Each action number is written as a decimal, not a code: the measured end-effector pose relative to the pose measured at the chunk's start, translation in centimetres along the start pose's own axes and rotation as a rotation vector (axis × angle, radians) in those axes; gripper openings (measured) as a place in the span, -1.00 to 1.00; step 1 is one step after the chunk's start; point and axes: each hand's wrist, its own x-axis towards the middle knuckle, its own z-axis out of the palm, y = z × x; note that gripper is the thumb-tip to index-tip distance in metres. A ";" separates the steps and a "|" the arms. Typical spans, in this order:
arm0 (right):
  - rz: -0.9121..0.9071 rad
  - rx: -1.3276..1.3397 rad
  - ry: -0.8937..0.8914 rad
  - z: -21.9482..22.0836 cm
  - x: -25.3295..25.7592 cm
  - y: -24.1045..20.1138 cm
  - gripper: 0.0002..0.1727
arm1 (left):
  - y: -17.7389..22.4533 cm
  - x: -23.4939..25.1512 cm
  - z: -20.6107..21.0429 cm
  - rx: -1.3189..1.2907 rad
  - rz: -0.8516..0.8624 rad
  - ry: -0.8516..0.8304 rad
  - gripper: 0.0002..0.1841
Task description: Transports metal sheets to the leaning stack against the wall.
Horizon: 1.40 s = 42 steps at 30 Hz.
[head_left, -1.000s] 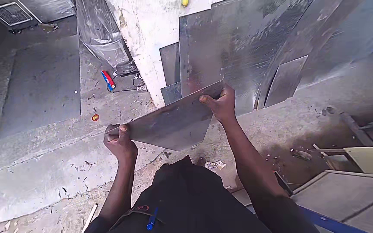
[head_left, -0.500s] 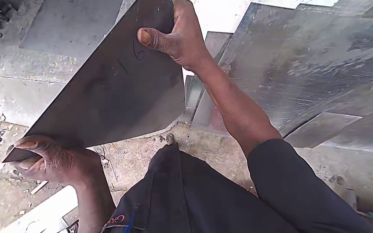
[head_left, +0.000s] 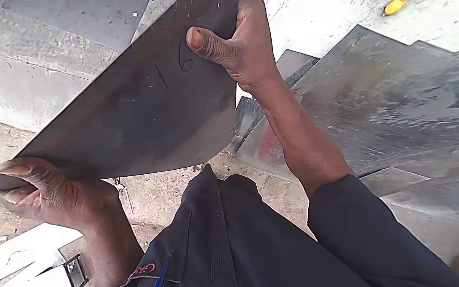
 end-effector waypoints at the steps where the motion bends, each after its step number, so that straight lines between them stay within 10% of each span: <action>1: 0.016 -0.020 0.007 -0.2 0.4 -0.5 -0.47 | 1.0 0.1 0.5 0.039 0.013 0.016 -0.76; 7: 0.019 -0.031 0.021 -1.9 3.1 -0.3 -0.72 | 1.4 2.3 3.0 0.020 0.070 -0.024 -0.78; 25: 0.008 -0.110 0.076 -15.4 4.7 10.6 -0.39 | -7.7 -1.7 20.9 -0.235 0.052 -0.056 -0.76; 42: 0.047 -0.062 0.518 -31.5 -8.6 18.7 -0.46 | -14.0 -11.6 36.8 -0.269 -0.037 -0.412 -0.77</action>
